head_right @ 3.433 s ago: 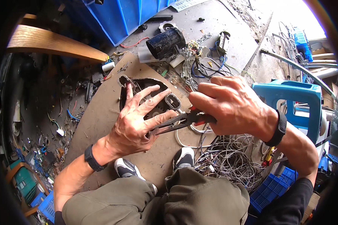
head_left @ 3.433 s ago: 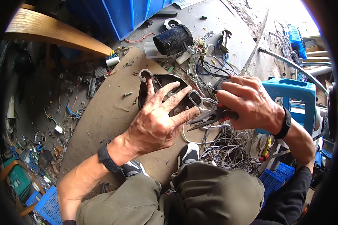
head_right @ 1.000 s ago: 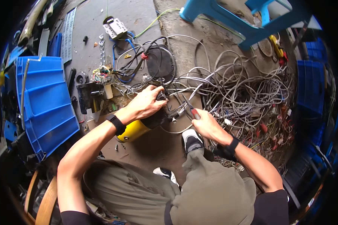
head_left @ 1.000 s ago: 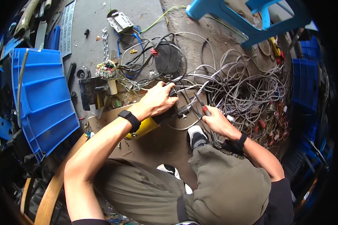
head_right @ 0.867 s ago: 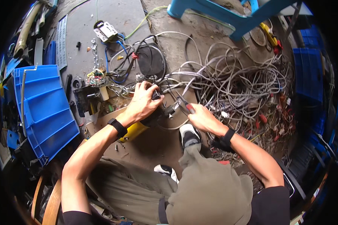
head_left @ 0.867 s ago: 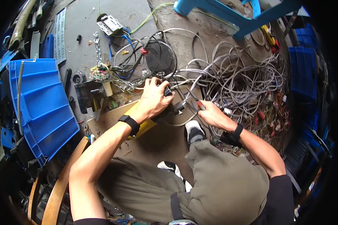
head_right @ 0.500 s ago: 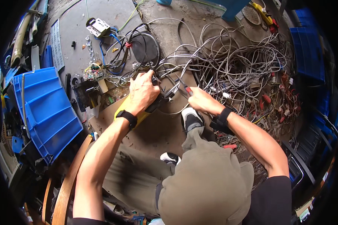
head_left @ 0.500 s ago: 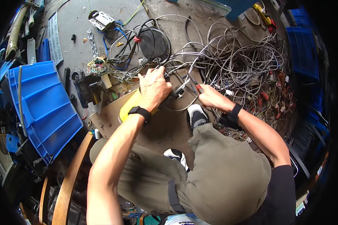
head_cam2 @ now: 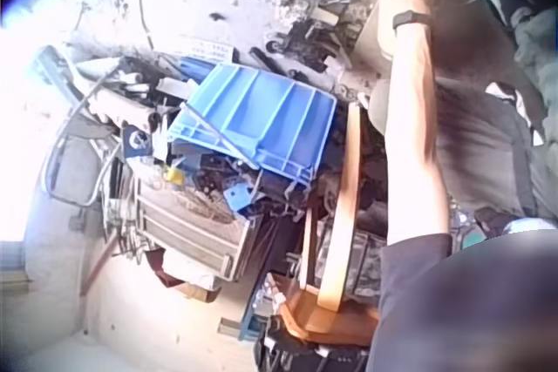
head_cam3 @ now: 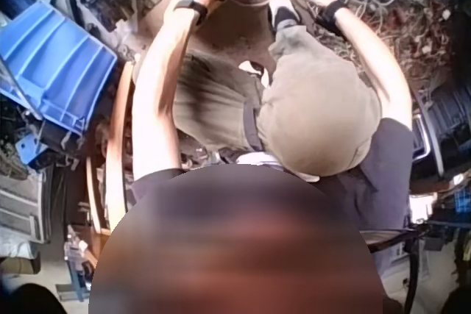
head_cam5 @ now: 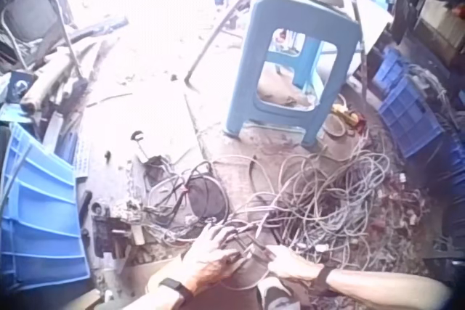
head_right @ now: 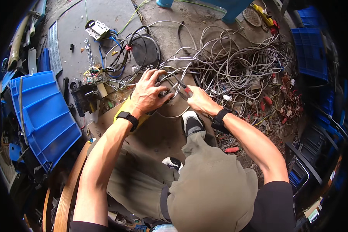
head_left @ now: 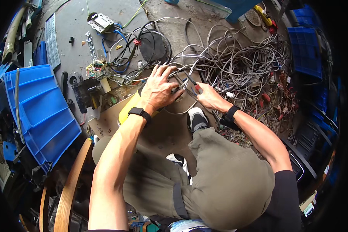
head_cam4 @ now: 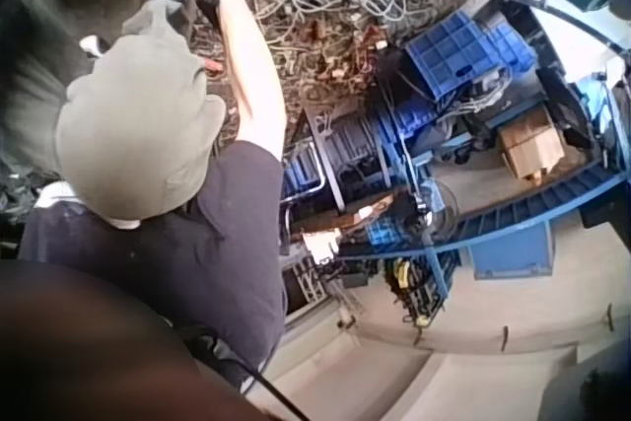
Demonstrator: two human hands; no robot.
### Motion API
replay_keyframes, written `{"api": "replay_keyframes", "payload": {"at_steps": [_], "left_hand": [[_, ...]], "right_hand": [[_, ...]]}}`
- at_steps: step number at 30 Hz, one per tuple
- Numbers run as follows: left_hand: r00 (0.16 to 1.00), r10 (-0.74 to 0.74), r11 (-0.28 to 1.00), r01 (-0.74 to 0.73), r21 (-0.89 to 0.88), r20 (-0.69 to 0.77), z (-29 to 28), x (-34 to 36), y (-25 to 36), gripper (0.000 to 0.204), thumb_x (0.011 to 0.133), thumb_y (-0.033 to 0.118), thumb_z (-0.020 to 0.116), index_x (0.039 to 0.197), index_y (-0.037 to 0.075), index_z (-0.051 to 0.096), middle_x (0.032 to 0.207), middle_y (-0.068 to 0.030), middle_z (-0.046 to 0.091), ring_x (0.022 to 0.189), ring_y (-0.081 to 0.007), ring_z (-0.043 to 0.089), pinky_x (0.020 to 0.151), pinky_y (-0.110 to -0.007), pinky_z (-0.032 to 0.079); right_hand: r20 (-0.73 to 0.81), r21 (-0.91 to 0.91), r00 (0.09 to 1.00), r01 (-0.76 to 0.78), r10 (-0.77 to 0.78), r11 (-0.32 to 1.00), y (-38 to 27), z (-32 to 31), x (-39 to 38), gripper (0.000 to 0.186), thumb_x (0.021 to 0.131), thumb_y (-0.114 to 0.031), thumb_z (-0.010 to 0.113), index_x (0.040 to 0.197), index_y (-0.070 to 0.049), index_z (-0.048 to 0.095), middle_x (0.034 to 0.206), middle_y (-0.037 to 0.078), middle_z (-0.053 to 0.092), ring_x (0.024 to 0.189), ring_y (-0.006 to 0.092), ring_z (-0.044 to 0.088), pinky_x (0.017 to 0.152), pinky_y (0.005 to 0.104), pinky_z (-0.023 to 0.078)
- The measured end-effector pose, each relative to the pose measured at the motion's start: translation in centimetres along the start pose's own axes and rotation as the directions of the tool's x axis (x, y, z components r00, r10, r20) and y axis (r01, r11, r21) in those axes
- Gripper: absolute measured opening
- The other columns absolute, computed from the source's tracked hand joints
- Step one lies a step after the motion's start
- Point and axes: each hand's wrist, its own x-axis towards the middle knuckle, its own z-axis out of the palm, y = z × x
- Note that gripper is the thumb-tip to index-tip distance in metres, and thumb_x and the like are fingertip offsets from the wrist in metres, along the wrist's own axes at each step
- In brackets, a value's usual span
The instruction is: Repairing a mechanical component using hand tools in a workshop environment.
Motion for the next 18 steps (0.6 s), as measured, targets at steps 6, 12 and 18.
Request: {"api": "replay_keyframes", "payload": {"at_steps": [6,12,18], "left_hand": [[0.996,0.084,0.995,-0.083,0.061,-0.016,0.0,0.3,0.2,0.019,0.090,0.034,0.076,0.094,0.016,0.083,0.121,0.0008,0.069,0.123,-0.0279,0.058,0.119,-0.058,0.038],[0.992,0.123,0.992,-0.122,0.043,-0.028,-0.1,0.6,0.0,0.015,0.088,0.028,0.079,0.085,0.013,0.082,0.098,0.0004,0.072,0.108,-0.0255,0.061,0.111,-0.048,0.044],[0.992,0.115,0.993,-0.114,0.014,-0.049,-0.4,0.2,-0.8,0.013,0.084,0.023,0.083,0.079,0.011,0.081,0.092,-0.0001,0.073,0.099,-0.0251,0.062,0.095,-0.038,0.052]], "right_hand": [[0.089,-0.087,0.995,0.061,-0.053,0.994,0.1,-1.4,0.8,0.030,0.082,-0.001,0.050,0.112,0.004,0.056,0.092,0.018,0.063,0.084,0.0259,0.057,0.079,0.0416,0.049],[0.419,0.012,0.866,-0.306,0.273,0.952,-1.9,-2.7,1.2,0.015,0.087,-0.007,0.056,0.102,-0.007,0.054,0.085,0.005,0.059,0.076,0.0177,0.059,0.064,0.0326,0.049],[0.553,0.031,0.734,-0.491,0.394,0.871,-4.3,-7.0,1.4,0.016,0.087,-0.003,0.054,0.101,-0.010,0.052,0.080,0.001,0.056,0.061,0.0132,0.054,0.054,0.0286,0.047]]}}
